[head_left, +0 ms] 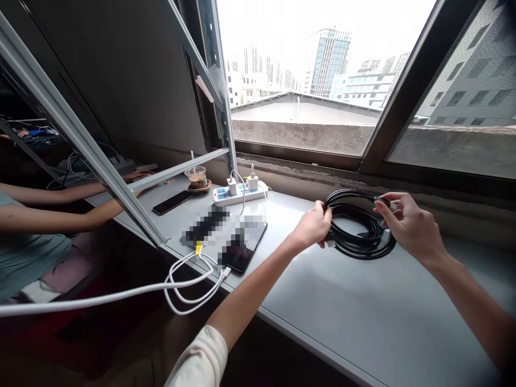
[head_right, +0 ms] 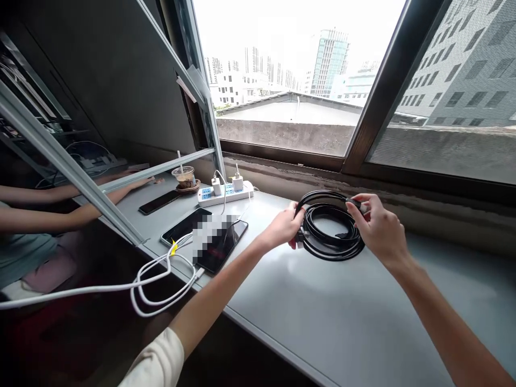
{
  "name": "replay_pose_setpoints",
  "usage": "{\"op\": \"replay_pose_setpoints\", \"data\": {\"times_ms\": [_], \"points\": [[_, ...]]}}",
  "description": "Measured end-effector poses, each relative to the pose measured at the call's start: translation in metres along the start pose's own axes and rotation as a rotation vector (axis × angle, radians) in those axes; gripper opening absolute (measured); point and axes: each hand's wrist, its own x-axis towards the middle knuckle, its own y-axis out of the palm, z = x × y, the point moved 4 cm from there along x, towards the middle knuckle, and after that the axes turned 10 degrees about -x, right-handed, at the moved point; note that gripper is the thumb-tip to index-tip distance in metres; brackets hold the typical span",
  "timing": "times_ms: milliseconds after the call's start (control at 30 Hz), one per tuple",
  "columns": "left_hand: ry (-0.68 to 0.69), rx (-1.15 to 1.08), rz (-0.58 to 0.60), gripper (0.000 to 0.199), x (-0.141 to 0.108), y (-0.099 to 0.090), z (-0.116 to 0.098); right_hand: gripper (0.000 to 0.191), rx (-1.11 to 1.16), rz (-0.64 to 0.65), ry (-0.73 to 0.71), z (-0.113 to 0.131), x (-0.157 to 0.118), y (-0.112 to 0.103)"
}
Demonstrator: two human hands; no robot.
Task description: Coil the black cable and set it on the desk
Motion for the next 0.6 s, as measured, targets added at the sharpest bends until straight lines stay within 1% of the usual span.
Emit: {"op": "replay_pose_setpoints", "data": {"times_ms": [67,133,200,300,400,467,600], "points": [[-0.022,0.052,0.001,0.029,0.013,0.003,0.007,0.032,-0.018,0.073,0.053,-0.015,-0.001,0.011],[-0.043,0.105,-0.003,0.027,0.027,0.005,0.003,0.029,0.010,0.084,0.079,-0.024,0.002,0.018],[-0.057,0.161,-0.017,0.026,0.038,0.004,-0.009,0.029,0.030,0.080,0.090,-0.029,0.006,0.020],[-0.064,0.230,-0.028,0.026,0.048,-0.001,-0.029,0.033,0.067,0.048,0.107,-0.031,0.012,0.016],[-0.070,0.273,-0.006,0.025,0.055,-0.004,-0.040,0.037,0.081,0.017,0.122,-0.033,0.016,0.013],[-0.080,0.302,0.019,0.025,0.060,-0.003,-0.040,0.041,0.048,0.030,0.124,-0.036,0.018,0.016],[-0.105,0.358,0.073,0.026,0.070,0.003,-0.030,0.048,-0.023,0.129,0.172,-0.047,0.018,0.032]]}}
